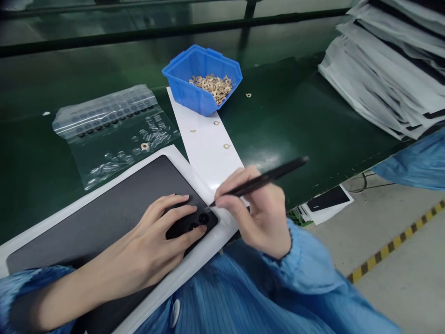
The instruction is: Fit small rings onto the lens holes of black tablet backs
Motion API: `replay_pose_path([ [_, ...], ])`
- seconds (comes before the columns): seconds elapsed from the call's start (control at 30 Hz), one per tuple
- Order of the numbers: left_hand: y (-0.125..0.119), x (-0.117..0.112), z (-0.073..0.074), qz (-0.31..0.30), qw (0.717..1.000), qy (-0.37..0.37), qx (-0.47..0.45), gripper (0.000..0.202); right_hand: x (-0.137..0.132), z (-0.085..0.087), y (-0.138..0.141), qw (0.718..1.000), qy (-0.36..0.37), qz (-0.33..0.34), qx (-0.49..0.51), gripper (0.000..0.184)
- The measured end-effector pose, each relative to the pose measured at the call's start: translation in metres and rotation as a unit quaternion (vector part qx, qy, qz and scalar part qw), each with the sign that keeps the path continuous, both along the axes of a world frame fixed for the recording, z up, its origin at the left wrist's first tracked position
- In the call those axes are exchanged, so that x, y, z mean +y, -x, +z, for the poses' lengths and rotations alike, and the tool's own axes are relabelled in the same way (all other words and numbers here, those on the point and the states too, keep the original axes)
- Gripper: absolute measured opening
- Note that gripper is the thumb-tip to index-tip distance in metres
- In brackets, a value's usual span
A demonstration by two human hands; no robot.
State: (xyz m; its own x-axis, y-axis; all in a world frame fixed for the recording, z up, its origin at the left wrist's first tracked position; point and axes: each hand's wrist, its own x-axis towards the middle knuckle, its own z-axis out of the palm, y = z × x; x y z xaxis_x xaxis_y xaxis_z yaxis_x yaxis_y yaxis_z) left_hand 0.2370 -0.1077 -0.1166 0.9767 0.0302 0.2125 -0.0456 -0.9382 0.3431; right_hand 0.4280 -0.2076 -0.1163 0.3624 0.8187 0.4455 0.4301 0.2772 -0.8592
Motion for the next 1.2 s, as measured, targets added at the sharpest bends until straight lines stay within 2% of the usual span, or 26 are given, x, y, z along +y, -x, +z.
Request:
replay_pose_path([
  [0.1,-0.001,0.000,0.000,-0.008,1.000,-0.003,0.010,0.032,0.037,0.025,-0.012,0.995,0.003,0.014,-0.102,0.006],
  [0.2,-0.002,0.000,-0.001,-0.009,1.000,-0.011,0.024,0.033,0.094,0.036,-0.012,0.991,0.003,0.088,-0.098,0.011],
  [0.27,-0.001,0.000,-0.001,-0.007,1.000,-0.018,0.025,0.033,0.134,0.032,-0.004,0.987,0.011,0.125,-0.102,0.013],
  [0.33,0.000,0.000,-0.002,-0.005,0.999,-0.023,0.021,0.033,0.167,0.022,0.006,0.983,0.030,0.129,-0.131,0.013],
  [0.4,0.001,0.000,-0.002,-0.005,1.000,-0.025,0.015,0.032,0.190,0.011,0.016,0.977,0.050,0.127,-0.162,0.013],
  [0.47,0.001,0.001,-0.002,-0.003,1.000,-0.025,0.009,0.031,0.201,0.002,0.023,0.970,0.063,0.136,-0.190,0.013],
  [0.57,0.001,0.000,-0.002,-0.001,1.000,-0.024,0.007,0.032,0.201,0.002,0.025,0.962,0.065,0.144,-0.221,0.013],
  [0.73,-0.001,0.005,-0.002,0.015,0.999,-0.032,0.006,0.032,0.171,0.022,0.003,0.964,0.082,0.101,-0.232,0.028],
  [0.8,-0.001,0.016,-0.003,0.069,0.997,-0.045,0.008,0.033,0.155,0.024,-0.008,0.956,0.122,0.111,-0.244,0.031],
  [0.87,0.000,0.031,-0.004,0.163,0.984,-0.063,0.011,0.033,0.143,0.020,-0.017,0.943,0.166,0.122,-0.262,0.028],
  [0.93,0.003,0.048,-0.006,0.272,0.959,-0.081,0.019,0.030,0.135,0.013,-0.021,0.933,0.198,0.117,-0.277,0.025],
  [1.0,0.006,0.061,-0.007,0.354,0.930,-0.097,0.032,0.026,0.132,0.007,-0.023,0.927,0.224,0.106,-0.282,0.026],
  [1.07,0.008,0.068,-0.007,0.393,0.912,-0.107,0.055,0.022,0.131,0.003,-0.024,0.921,0.250,0.106,-0.278,0.028],
  [1.2,0.009,0.071,-0.009,0.391,0.909,-0.119,0.086,0.022,0.127,0.002,-0.026,0.915,0.283,0.112,-0.264,0.031],
])
